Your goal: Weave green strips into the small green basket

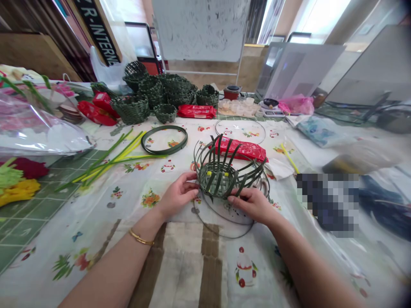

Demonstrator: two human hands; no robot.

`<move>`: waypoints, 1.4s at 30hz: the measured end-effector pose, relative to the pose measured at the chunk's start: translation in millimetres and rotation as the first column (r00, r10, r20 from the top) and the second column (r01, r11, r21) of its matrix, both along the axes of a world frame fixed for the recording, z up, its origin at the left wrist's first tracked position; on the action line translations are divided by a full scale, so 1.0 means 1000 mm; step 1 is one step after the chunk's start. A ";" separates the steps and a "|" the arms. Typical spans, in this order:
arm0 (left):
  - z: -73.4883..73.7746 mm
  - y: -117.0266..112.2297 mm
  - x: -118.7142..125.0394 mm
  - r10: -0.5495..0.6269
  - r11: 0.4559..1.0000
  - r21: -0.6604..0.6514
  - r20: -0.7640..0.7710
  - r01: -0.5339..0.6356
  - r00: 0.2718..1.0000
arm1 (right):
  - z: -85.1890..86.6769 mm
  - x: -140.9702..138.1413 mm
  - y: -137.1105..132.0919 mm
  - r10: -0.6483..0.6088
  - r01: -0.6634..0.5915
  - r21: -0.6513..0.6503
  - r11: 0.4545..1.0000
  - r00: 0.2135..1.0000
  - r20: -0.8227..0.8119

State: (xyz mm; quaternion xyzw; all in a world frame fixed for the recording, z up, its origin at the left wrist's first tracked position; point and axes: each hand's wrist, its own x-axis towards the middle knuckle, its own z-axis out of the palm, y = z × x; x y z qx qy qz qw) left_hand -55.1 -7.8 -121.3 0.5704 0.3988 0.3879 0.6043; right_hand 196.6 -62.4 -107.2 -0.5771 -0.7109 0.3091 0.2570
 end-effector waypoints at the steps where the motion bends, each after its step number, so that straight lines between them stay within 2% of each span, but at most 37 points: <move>1: 0.000 -0.001 0.001 0.014 1.000 0.005 0.039 -0.014 0.999 | 0.001 0.000 -0.001 -0.010 0.010 0.009 1.000 0.998 -0.059; 4: 0.002 -0.003 0.001 0.054 0.999 -0.012 0.234 -0.053 0.971 | 0.007 0.000 -0.005 -0.099 0.115 0.051 0.992 0.964 -0.248; 7: 0.005 -0.008 0.004 0.085 0.988 -0.155 0.391 -0.025 0.916 | 0.011 0.004 -0.008 -0.158 0.186 0.034 0.982 0.906 -0.392; 10: 0.008 -0.015 0.009 0.042 0.937 -0.322 0.484 0.134 0.874 | 0.013 0.010 -0.009 -0.145 0.166 -0.001 0.986 0.859 -0.492; 12: 0.009 -0.019 0.011 -0.022 0.890 -0.371 0.545 0.265 0.838 | 0.015 0.012 -0.010 -0.104 0.121 -0.001 0.993 0.848 -0.519; 14: 0.008 -0.021 0.010 -0.069 0.855 -0.368 0.617 0.365 0.784 | 0.017 0.011 -0.013 -0.037 0.059 0.029 0.998 0.867 -0.497; 16: 0.008 -0.020 0.007 -0.065 0.865 -0.322 0.689 0.386 0.722 | 0.019 0.009 -0.015 0.040 -0.012 0.070 0.997 0.907 -0.419; 18: 0.009 -0.020 0.006 -0.024 0.909 -0.267 0.731 0.319 0.682 | 0.019 0.005 -0.015 0.101 -0.063 0.128 0.990 0.944 -0.314; 21: 0.015 -0.021 0.007 0.039 0.957 -0.219 0.747 0.189 0.664 | 0.017 0.002 -0.014 0.147 -0.080 0.297 0.951 0.966 -0.211; 24: 0.020 -0.025 0.011 0.044 0.960 -0.215 0.751 0.181 0.659 | 0.014 0.001 -0.014 0.156 -0.073 0.431 0.900 0.974 -0.162; 27: 0.021 -0.028 0.015 0.012 0.952 -0.216 0.734 0.216 0.680 | 0.015 -0.006 -0.019 0.131 -0.097 0.466 0.880 0.991 -0.040; 29: 0.019 -0.028 0.017 0.004 0.952 -0.224 0.694 0.211 0.720 | 0.017 -0.013 -0.024 0.120 -0.153 0.496 0.855 0.988 0.097; 33: 0.016 -0.027 0.018 0.005 0.955 -0.244 0.586 0.171 0.810 | 0.020 -0.025 -0.031 0.085 -0.256 0.590 0.765 0.949 0.302; 36: 0.015 -0.027 0.016 -0.051 0.960 -0.209 0.521 0.185 0.852 | 0.020 -0.025 -0.031 0.049 -0.268 0.628 0.730 0.938 0.343; 40: 0.016 -0.027 0.013 -0.124 0.981 -0.081 0.437 0.176 0.891 | 0.016 -0.023 -0.031 0.066 -0.266 0.641 0.720 0.946 0.318; 42: 0.016 -0.026 0.013 -0.146 0.980 -0.057 0.431 0.188 0.890 | 0.014 -0.023 -0.031 0.072 -0.253 0.643 0.723 0.953 0.294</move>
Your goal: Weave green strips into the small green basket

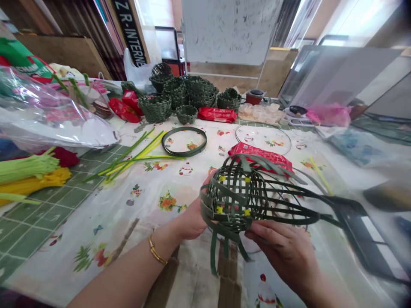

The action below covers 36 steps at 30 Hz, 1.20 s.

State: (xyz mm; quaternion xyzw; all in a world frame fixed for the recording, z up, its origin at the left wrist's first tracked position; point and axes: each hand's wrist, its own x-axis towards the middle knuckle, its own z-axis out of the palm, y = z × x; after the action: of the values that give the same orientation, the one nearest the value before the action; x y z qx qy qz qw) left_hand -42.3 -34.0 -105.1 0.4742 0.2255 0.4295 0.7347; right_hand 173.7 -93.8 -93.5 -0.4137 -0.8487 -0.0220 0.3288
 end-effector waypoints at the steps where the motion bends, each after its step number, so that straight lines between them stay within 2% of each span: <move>1: -0.001 0.000 0.000 -0.008 1.000 -0.010 0.005 0.008 1.000 | -0.001 0.000 0.000 0.003 -0.003 -0.011 1.000 1.000 -0.012; 4: -0.005 0.001 -0.001 -0.010 0.996 -0.091 0.039 0.014 0.999 | -0.002 0.001 -0.001 0.017 -0.018 -0.038 0.999 1.000 -0.021; 6: -0.006 0.001 -0.001 -0.002 0.989 -0.148 0.069 0.012 0.998 | 0.001 0.003 -0.001 0.047 -0.047 -0.008 0.999 0.999 0.004; 10: -0.002 0.002 -0.003 0.019 0.978 -0.209 0.120 0.006 0.993 | 0.017 0.005 0.001 0.107 -0.110 0.113 0.987 0.994 0.032; 13: 0.001 0.004 -0.006 0.043 0.976 -0.217 0.126 -0.015 0.991 | 0.028 0.003 0.002 0.068 -0.066 0.135 0.989 0.998 -0.014; 16: 0.000 0.006 -0.009 0.056 0.976 -0.216 0.140 -0.025 0.988 | 0.027 0.001 0.000 -0.073 0.071 -0.022 0.997 0.992 -0.100; 19: -0.002 0.006 -0.011 0.065 0.977 -0.210 0.158 -0.031 0.985 | 0.019 0.001 -0.001 -0.205 0.160 -0.254 0.954 0.965 -0.162; 22: -0.001 0.005 -0.013 0.018 0.983 -0.185 0.160 0.012 0.987 | 0.015 0.005 0.001 -0.207 0.100 -0.470 0.877 0.961 -0.183; 24: 0.001 0.004 -0.014 -0.057 0.985 -0.156 0.147 0.080 0.988 | 0.018 0.007 0.005 -0.123 -0.023 -0.566 0.824 0.968 -0.218; 26: 0.003 0.004 -0.014 -0.122 0.980 -0.140 0.129 0.140 0.984 | 0.022 0.009 0.010 -0.056 -0.125 -0.615 0.778 0.962 -0.267; 29: 0.004 0.005 -0.013 -0.113 0.977 -0.163 0.144 0.136 0.983 | 0.023 0.009 0.014 -0.113 -0.133 -0.673 0.727 0.944 -0.309; 32: 0.005 0.005 -0.012 -0.056 0.975 -0.203 0.172 0.092 0.984 | 0.019 0.004 0.014 -0.161 -0.119 -0.683 0.721 0.930 -0.332; 34: 0.007 0.005 -0.013 -0.036 0.973 -0.220 0.142 0.067 0.989 | 0.017 0.001 0.012 -0.113 -0.162 -0.665 0.729 0.930 -0.350; 36: 0.009 0.003 -0.016 -0.006 0.968 -0.250 0.091 0.028 0.996 | 0.017 -0.002 0.010 -0.050 -0.224 -0.673 0.705 0.931 -0.362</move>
State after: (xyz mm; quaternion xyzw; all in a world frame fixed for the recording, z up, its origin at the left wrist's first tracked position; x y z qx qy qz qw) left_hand -57.8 -30.8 -96.5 0.3595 0.2407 0.4121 0.8019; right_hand 172.1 -83.6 -76.4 -0.4631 -0.7380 0.3933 0.2937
